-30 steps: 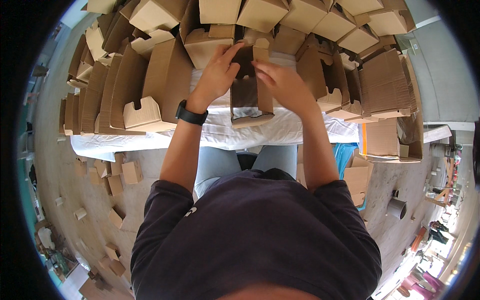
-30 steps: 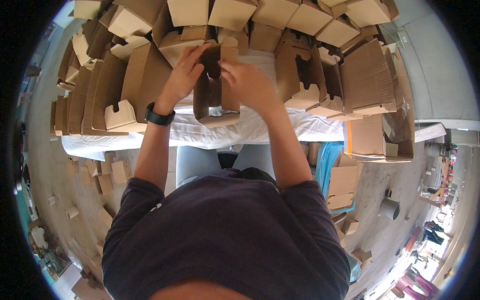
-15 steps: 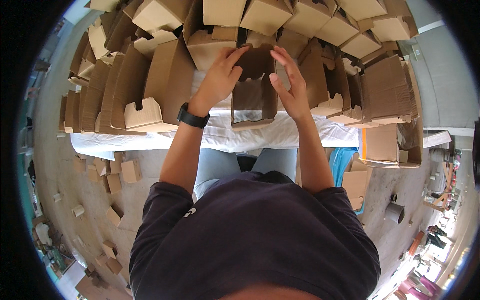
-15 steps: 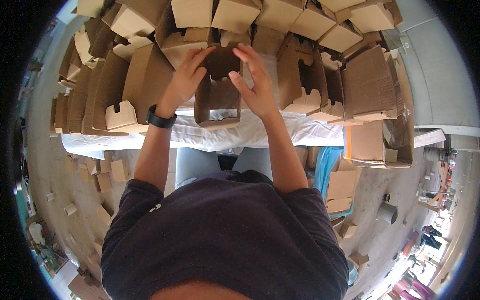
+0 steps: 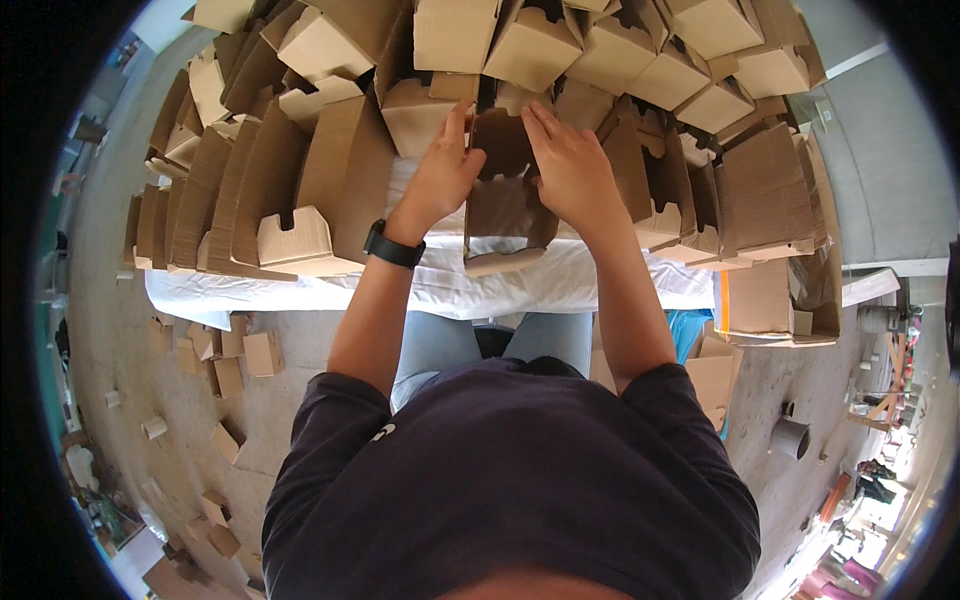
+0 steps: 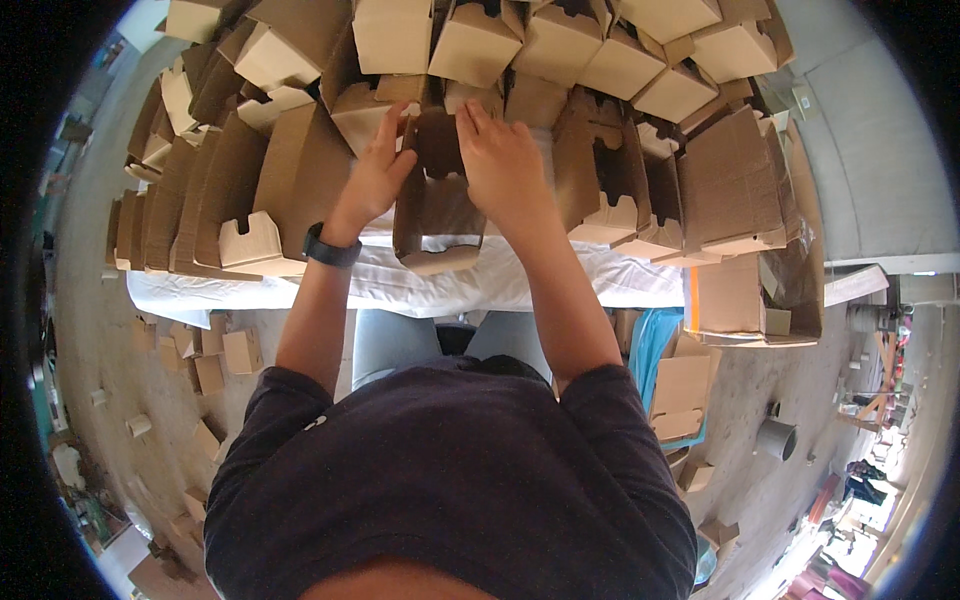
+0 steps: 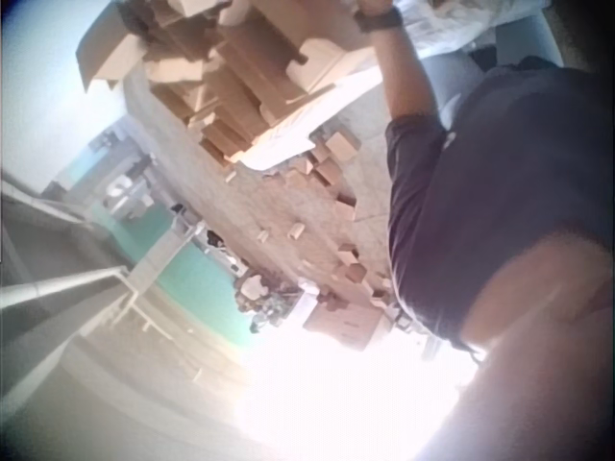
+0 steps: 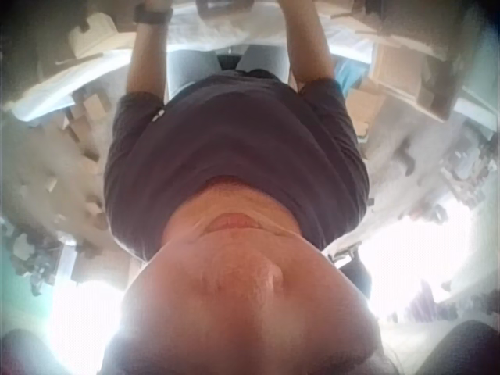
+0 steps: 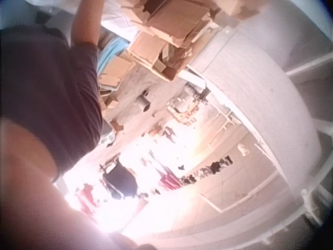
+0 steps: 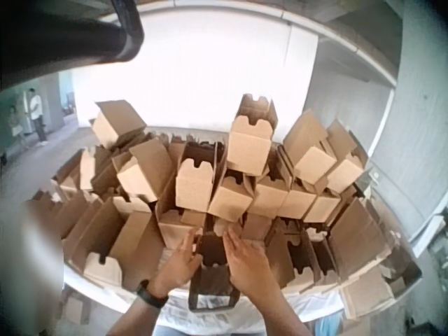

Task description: The person picks up flat cardboard sheets from the floor, folds them into rectangular boxes by hand, and stacks them on a table among other finished boxes.

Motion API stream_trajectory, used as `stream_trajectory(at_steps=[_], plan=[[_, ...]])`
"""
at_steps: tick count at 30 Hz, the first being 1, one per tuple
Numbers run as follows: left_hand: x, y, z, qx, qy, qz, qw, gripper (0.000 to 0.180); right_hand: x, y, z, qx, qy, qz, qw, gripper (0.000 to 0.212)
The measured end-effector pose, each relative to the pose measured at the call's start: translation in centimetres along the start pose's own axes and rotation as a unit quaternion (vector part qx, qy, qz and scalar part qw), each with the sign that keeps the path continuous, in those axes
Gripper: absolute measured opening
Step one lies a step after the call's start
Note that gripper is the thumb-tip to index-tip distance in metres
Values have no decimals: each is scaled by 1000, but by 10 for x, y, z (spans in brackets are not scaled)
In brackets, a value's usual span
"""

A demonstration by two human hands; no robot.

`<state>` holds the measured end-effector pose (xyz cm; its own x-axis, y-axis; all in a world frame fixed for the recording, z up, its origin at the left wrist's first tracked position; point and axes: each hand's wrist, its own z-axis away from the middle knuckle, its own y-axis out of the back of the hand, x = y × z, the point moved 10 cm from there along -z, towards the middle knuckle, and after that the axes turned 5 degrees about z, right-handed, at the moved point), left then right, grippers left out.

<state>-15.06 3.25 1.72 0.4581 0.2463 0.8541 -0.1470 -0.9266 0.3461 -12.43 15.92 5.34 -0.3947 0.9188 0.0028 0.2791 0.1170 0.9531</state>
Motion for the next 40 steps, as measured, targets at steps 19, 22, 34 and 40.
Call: stream_trajectory(at_steps=[19,22,34,40], plan=[[-2,-2,1,9,3,-12,1000,54,-23,-33,-3,-81,69,121,987,15],[-4,-2,0,10,-19,-36,999,54,-21,-28,-3,-121,57,67,989,18],[-4,-3,0,5,-7,-40,999,55,48,-24,53,177,-168,-531,811,36],[-6,-14,-3,-53,-9,105,993,63,46,-43,56,120,-166,-574,793,42]])
